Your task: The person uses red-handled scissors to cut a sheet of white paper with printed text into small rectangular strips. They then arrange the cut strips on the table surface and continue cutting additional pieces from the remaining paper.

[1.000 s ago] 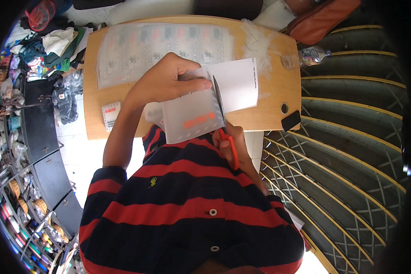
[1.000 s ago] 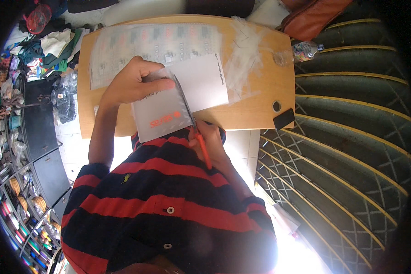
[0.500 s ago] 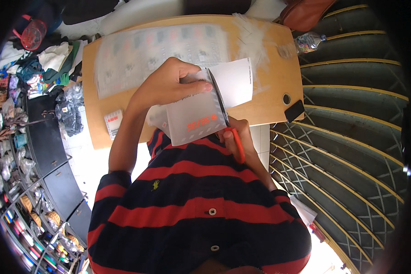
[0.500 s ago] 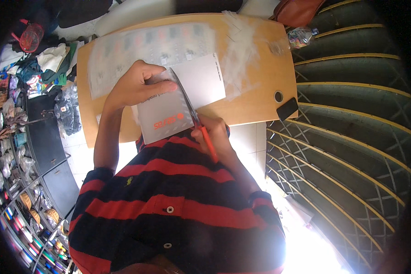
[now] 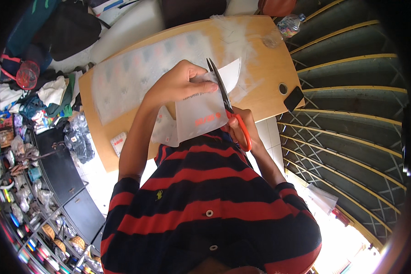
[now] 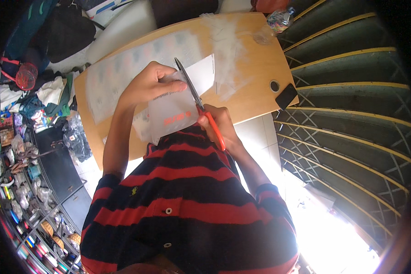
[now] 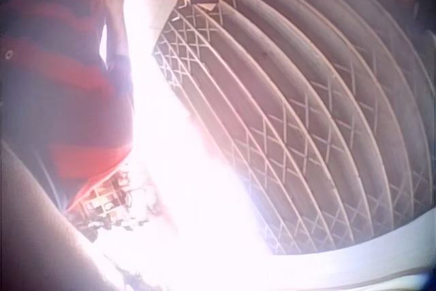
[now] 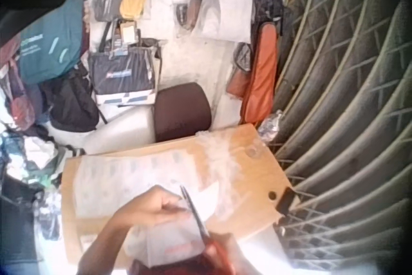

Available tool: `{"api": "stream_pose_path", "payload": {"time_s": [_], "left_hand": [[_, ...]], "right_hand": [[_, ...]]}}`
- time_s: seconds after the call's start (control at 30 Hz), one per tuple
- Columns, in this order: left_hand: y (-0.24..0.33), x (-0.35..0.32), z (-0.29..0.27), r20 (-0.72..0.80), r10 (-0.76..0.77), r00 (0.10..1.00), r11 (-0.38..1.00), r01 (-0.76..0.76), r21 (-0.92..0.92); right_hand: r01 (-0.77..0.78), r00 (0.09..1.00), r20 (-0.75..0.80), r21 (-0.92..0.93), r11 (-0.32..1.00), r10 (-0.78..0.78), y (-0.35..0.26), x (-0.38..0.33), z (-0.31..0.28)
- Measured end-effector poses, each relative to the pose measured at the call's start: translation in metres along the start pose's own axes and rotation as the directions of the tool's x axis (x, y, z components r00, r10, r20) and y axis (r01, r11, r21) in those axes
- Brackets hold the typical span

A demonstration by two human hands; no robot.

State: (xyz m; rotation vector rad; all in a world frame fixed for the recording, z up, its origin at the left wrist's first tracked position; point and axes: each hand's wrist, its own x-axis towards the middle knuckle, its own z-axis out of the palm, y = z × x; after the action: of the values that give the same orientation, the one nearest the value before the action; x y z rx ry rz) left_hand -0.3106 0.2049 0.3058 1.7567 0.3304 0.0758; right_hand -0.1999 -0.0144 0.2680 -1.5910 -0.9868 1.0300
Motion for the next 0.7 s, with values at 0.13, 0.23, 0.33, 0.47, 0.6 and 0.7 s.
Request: {"api": "stream_pose_path", "payload": {"time_s": [0.13,0.23,0.33,0.47,0.6,0.7], "left_hand": [[0.003,0.012,0.0,0.029,-0.086,0.996,0.996,0.085,0.019],[0.0,0.012,0.001,0.041,-0.092,0.995,0.996,0.091,0.017],[0.002,0.009,0.002,0.047,-0.107,0.993,0.994,0.107,-0.001],[-0.005,0.005,-0.002,0.063,-0.128,0.99,0.99,0.124,0.069],[-0.015,-0.001,-0.002,-0.002,-0.073,0.997,0.989,0.072,0.132],[-0.007,-0.008,0.005,-0.225,-0.008,0.974,1.0,0.01,0.005]], "right_hand": [[-0.063,0.997,-0.049,0.075,0.995,0.067,0.009,0.002,-0.003],[-0.033,0.996,-0.085,0.057,0.998,0.038,0.015,0.004,0.001],[-0.081,0.994,-0.071,0.043,0.996,0.084,0.015,0.002,0.003],[-0.041,0.994,-0.099,0.059,0.997,0.047,0.021,0.001,0.009],[-0.064,0.989,-0.125,0.129,0.99,0.081,0.015,-0.001,0.01],[0.061,0.989,-0.149,0.295,0.954,-0.017,0.02,0.0,0.012]]}}
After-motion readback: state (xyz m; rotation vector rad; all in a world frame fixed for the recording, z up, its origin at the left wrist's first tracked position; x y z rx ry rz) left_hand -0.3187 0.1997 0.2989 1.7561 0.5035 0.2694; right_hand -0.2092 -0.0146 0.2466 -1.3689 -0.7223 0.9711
